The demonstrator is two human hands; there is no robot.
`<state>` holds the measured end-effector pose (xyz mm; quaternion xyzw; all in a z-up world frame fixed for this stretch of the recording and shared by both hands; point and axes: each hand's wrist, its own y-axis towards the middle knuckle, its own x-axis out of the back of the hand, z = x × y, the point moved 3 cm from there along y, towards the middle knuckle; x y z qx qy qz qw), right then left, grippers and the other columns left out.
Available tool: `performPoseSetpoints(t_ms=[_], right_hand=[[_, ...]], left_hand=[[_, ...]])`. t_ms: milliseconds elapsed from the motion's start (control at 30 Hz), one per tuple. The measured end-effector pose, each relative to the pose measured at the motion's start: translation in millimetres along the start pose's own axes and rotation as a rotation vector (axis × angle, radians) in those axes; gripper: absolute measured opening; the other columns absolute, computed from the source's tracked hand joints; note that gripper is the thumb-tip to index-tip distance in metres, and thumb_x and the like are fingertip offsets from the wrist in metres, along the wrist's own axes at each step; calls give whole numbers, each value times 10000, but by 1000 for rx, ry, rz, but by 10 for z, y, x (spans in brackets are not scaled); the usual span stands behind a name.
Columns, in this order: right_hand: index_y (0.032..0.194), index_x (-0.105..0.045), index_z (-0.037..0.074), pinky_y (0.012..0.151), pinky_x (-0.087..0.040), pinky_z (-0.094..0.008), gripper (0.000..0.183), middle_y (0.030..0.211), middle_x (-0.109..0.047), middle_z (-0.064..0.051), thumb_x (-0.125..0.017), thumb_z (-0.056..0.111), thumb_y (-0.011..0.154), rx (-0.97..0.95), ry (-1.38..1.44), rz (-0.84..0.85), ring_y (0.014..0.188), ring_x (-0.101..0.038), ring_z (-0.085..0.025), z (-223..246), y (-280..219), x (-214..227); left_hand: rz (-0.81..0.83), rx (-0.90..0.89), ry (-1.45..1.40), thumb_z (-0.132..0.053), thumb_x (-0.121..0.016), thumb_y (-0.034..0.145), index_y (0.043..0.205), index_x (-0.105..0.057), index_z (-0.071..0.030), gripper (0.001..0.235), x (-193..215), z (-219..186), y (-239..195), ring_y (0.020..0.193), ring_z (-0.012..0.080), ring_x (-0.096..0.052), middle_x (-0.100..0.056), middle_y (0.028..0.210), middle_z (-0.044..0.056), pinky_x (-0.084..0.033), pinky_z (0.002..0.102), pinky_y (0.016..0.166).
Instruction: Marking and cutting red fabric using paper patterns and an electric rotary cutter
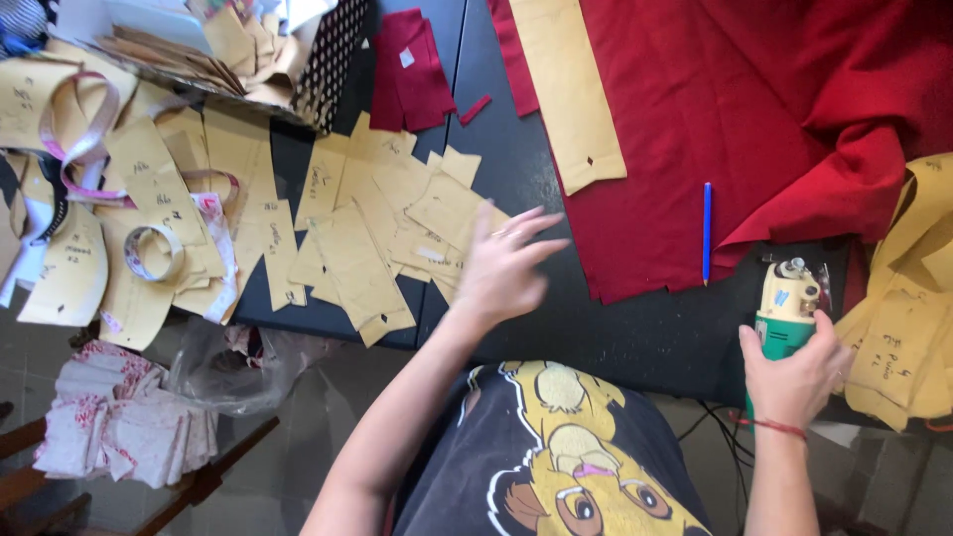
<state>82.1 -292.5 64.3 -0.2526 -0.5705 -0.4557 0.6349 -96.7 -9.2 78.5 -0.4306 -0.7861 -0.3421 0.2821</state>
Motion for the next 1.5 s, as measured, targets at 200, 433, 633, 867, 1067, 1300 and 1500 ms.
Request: performPoseSetpoints(t_ms=[200, 433, 633, 867, 1067, 1300, 1500], right_hand=[[1198, -472, -82, 744, -345, -510, 752, 970, -503, -318, -775, 326, 644, -72, -56, 46, 896, -434, -463, -230, -86, -69], [1174, -459, -92, 733, -352, -519, 707, 997, -472, -295, -784, 272, 664, -71, -65, 52, 924, -428, -449, -10, -63, 34], [1176, -471, -177, 807, -429, -463, 465, 1121, -420, -307, -710, 13, 826, 298, 379, -192, 1069, -412, -408, 854, 165, 334], [1144, -478, 174, 778, -496, -360, 361, 1107, -555, -114, -465, 360, 835, -717, 1813, 587, 982, -577, -280, 1322, 379, -441], [1211, -409, 22, 642, -494, -258, 499, 1069, -470, -134, -628, 79, 766, -192, 1024, 441, 937, -527, -240, 1304, 493, -544], [1218, -477, 104, 756, -383, -341, 764, 876, -422, -39, -790, 309, 552, 129, 474, 449, 798, -465, -199, 1232, 582, -785], [864, -542, 122, 750, -394, -286, 420, 873, -416, -5, -797, 314, 591, 153, 380, 348, 761, -519, -177, 899, 548, -1072]], left_hand=[[74, 241, 558, -523, -602, 676, 1111, -520, -117, 601, -813, 29, 531, 1320, 277, -157, -160, 1408, 131, -137, 626, 1010], [-233, 211, 100, -103, -626, 782, 1064, -537, -66, 298, -273, 7, 543, 1193, 155, -458, -406, 1305, 4, -392, 567, 948], [-595, 563, -1124, -50, -583, 796, 875, -574, -80, 85, 342, 114, 273, 731, 94, -547, -581, 919, 67, -512, 186, 547], [-368, 610, -1027, 20, -610, 741, 915, -555, -45, 194, 158, 666, -143, 722, 72, -554, -579, 839, 40, -490, 194, 548], [-268, 615, -648, 72, -540, 738, 823, -533, -76, 170, 310, 687, -277, 727, 113, -556, -572, 740, 30, -482, 257, 629], [-261, 315, -379, 130, -482, 688, 638, -521, -142, 279, 387, 594, -137, 600, 203, -590, -563, 585, -5, -475, 288, 623], [-213, 600, 5, -101, -663, 627, 886, -515, -162, 304, 380, 885, -409, 814, 306, -577, -537, 933, 73, -471, 418, 744]])
